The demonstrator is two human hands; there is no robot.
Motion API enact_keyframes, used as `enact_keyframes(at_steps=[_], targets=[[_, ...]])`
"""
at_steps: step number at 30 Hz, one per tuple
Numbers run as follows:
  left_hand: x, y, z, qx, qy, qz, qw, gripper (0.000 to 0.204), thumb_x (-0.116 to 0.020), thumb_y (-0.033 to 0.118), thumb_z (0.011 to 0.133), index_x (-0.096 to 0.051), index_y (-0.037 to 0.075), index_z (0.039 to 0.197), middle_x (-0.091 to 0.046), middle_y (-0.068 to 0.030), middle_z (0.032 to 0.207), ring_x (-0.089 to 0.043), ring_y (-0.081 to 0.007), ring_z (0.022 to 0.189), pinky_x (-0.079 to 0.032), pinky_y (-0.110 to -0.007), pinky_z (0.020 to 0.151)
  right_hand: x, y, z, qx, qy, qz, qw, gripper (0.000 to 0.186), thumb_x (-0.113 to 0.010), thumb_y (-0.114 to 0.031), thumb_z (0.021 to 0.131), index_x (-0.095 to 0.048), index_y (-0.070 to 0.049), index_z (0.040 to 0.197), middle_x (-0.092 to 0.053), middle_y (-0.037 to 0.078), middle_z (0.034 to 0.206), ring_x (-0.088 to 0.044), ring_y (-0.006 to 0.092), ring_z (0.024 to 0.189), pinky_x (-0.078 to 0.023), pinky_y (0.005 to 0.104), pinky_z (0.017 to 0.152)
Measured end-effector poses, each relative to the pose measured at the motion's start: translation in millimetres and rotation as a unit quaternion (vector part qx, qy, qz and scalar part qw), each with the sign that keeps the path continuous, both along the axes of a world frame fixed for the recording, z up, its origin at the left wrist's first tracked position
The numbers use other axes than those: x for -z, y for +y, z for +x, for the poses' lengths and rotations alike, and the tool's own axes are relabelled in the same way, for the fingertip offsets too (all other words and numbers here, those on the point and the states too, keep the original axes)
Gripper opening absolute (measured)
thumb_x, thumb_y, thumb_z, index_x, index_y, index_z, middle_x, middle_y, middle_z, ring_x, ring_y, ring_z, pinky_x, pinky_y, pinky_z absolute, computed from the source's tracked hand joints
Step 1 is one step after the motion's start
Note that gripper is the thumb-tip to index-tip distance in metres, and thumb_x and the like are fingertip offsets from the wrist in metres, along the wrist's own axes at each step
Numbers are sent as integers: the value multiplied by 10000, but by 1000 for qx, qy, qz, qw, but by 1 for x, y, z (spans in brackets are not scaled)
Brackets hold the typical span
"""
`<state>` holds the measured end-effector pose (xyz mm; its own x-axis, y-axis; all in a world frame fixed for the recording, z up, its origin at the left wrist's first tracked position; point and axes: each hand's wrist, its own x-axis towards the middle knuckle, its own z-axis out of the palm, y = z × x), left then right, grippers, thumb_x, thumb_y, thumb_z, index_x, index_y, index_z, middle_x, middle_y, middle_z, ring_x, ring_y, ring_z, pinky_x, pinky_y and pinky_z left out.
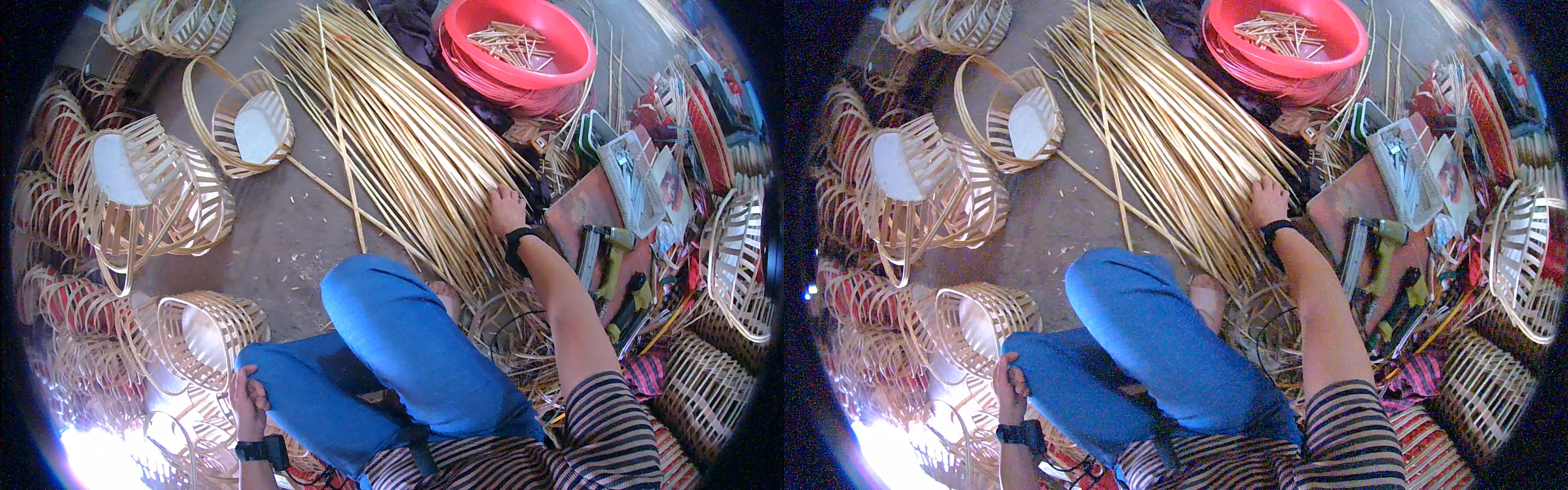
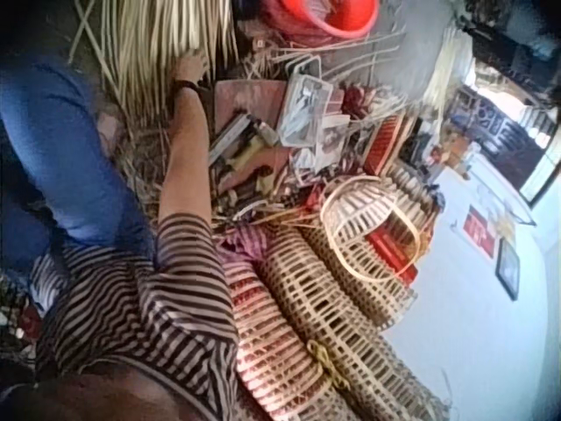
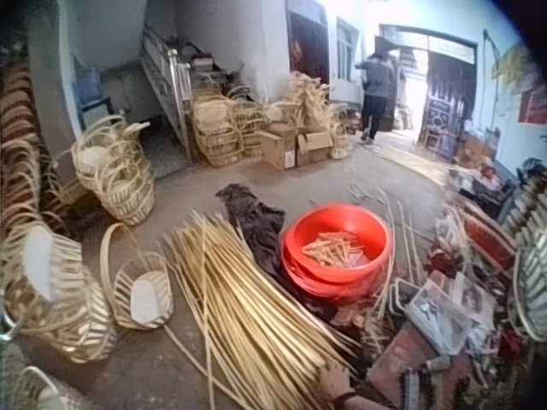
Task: The person assembles wooden baskets by securing slats and rims with a pneumatic nail gun and trimming excess material with pliers.
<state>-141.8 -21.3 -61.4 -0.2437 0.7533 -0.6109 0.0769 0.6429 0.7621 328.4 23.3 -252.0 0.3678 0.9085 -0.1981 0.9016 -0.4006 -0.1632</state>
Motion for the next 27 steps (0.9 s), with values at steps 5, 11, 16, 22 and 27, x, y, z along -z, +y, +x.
enact_keyframes(at_steps=[5, 11, 16, 22, 27], targets=[[3, 0, 5, -13, -1, 6, 1000, 273, -422, 293, 836, -504, 35, 870, -440, -23, 448, -324, -65, 285, -269, -195, 262, -1, -9, -11, -20, 84, 141, 986, 288, -579, -147, 642, -423, -3, 838, -424, 179, 867, -440, 345, 804, -381, 393, 680], [9, 9, 15, 58, 29, -14, 998, 230, -423, 247, 836, -498, 34, 878, -478, -41, 506, -396, -82, 319, -318, -194, 284, -60, -63, -21, 162, 222, 206, 939, 243, -536, -210, 723, -424, -16, 816, -467, 182, 713, -469, 342, 663, -381, 385, 589], [16, 26, 38, 107, -3, 80, 991, 189, -434, 192, 829, -504, 28, 891, -509, -29, 623, -490, -85, 488, -398, -189, 408, -96, -183, -7, 119, 207, 177, 955, 165, -447, -194, 793, -457, -36, 837, -464, 172, 641, -464, 332, 599, -370, 364, 533], [14, 59, 64, 204, -2, 180, 962, 169, -443, 146, 815, -517, 18, 898, -524, -21, 689, -486, -68, 586, -409, -195, 524, -115, -255, -3, 125, 181, 165, 961, 118, -422, -166, 807, -449, -51, 809, -447, 147, 598, -452, 289, 543, -361, 342, 495], [-21, 84, 83, 252, 169, 367, 879, 229, -490, 133, 777, -485, 27, 979, -505, -58, 853, -472, -122, 746, -395, -238, 640, -140, -146, 0, -70, 142, 262, 952, 115, -480, -171, 762, -446, -61, 749, -453, 119, 592, -467, 279, 545, -369, 350, 488]])
